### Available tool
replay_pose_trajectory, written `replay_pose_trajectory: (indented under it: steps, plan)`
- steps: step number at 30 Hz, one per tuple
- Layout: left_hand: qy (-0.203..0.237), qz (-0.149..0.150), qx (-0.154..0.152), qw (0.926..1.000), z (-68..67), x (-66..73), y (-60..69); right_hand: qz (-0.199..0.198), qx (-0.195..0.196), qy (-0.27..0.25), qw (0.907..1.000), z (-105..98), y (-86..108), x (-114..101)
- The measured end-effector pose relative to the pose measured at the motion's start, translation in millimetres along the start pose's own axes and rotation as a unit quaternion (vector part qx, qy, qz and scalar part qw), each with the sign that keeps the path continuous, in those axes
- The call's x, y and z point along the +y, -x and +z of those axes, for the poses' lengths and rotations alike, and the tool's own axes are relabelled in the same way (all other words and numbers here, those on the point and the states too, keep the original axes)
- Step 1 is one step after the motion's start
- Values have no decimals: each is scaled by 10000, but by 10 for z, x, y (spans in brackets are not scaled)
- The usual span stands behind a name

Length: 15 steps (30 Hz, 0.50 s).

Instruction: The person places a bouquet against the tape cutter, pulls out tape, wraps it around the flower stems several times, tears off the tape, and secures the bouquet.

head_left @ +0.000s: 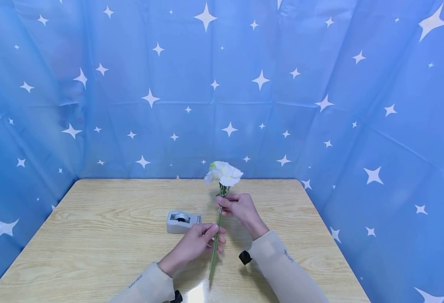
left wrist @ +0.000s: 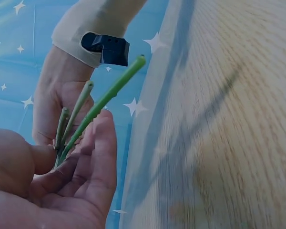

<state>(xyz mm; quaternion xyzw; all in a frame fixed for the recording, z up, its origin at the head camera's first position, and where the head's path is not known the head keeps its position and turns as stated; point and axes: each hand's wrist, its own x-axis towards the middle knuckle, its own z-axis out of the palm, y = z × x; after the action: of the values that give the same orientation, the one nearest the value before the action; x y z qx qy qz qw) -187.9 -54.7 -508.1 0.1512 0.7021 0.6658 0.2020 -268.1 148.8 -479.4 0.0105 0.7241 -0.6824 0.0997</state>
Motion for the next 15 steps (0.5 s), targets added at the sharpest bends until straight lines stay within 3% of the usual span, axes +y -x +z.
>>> replay_pose_trajectory:
  steps: [15]
  plan:
    - [193,103,3,9998,-28,3,-21,-11,-179,156,9997,10,-5,16]
